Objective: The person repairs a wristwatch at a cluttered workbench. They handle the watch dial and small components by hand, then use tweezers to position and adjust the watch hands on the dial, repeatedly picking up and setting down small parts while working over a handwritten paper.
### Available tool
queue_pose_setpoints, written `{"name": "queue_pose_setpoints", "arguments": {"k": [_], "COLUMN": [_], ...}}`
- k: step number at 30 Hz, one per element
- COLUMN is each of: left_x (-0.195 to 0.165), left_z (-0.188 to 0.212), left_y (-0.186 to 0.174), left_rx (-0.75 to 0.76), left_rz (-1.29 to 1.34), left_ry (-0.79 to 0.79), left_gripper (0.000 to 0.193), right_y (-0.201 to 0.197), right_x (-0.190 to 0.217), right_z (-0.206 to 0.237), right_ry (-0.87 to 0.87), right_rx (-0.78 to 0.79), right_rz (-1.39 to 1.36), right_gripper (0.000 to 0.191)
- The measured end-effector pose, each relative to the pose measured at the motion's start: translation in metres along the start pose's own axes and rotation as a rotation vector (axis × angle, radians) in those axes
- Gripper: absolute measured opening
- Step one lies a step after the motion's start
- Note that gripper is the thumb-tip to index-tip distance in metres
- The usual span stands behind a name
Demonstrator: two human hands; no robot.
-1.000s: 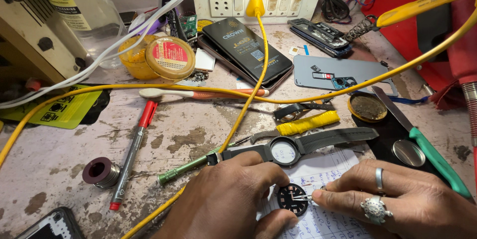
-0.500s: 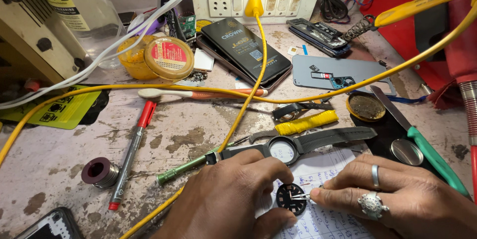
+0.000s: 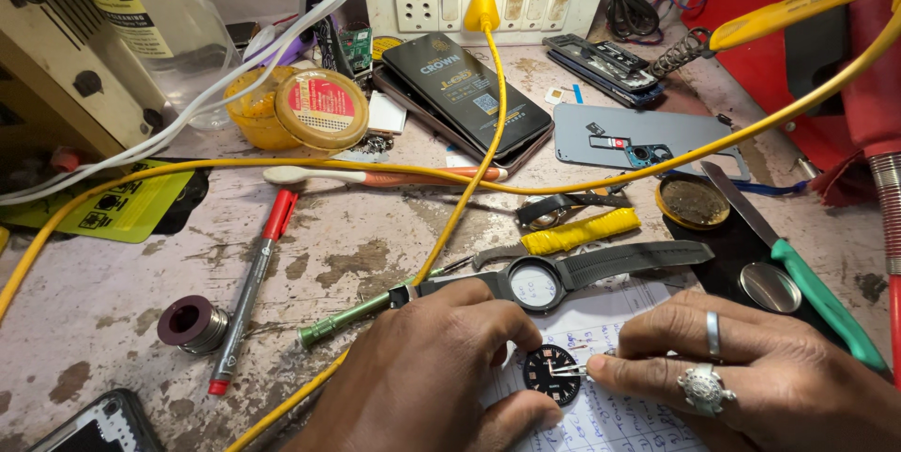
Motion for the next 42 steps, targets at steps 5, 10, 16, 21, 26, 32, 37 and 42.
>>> {"name": "queue_pose_setpoints", "arguments": {"k": [5, 10, 16, 21, 26, 32, 37, 42], "left_x": [-0.001, -0.001, -0.001, -0.001, 0.0, 0.0, -0.001, 0.006], "left_z": [0.001, 0.0, 0.001, 0.001, 0.002, 0.001, 0.003, -0.002], "left_y": [-0.001, 0.0, -0.001, -0.001, -0.002, -0.002, -0.006, -0.001], "left_rx": [0.008, 0.013, 0.015, 0.005, -0.002, 0.007, -0.009, 0.015], "left_rz": [0.036, 0.015, 0.034, 0.019, 0.027, 0.045, 0.05, 0.042], "left_ry": [-0.004, -0.012, -0.021, -0.003, 0.016, 0.003, 0.028, -0.05], "left_gripper": [0.037, 0.036, 0.036, 0.035, 0.036, 0.036, 0.037, 0.038], "right_y": [0.001, 0.001, -0.003, -0.007, -0.005, -0.006, -0.006, -0.004], "right_x": [0.002, 0.003, 0.006, 0.01, 0.007, 0.001, -0.005, -0.007], "right_z": [0.0, -0.001, -0.008, -0.013, -0.012, -0.007, -0.003, -0.002], "right_ry": [-0.028, -0.028, -0.042, -0.078, -0.054, -0.015, 0.06, 0.051], "right_rx": [0.008, 0.009, 0.024, 0.004, 0.021, -0.004, -0.08, -0.068], "right_rz": [0.046, 0.029, -0.027, -0.022, -0.025, -0.046, -0.04, -0.035], "right_gripper": [0.058, 0.06, 0.054, 0.055, 0.054, 0.049, 0.047, 0.048]}}
Point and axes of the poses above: each hand's wrist, its own z-axis away from the middle knuckle, its own y-axis out of the palm, x = y × z, the point moved 8 cm from there along -z, towards the middle knuckle, and after that the axes turned 7 degrees about z, right-handed, at the moved point
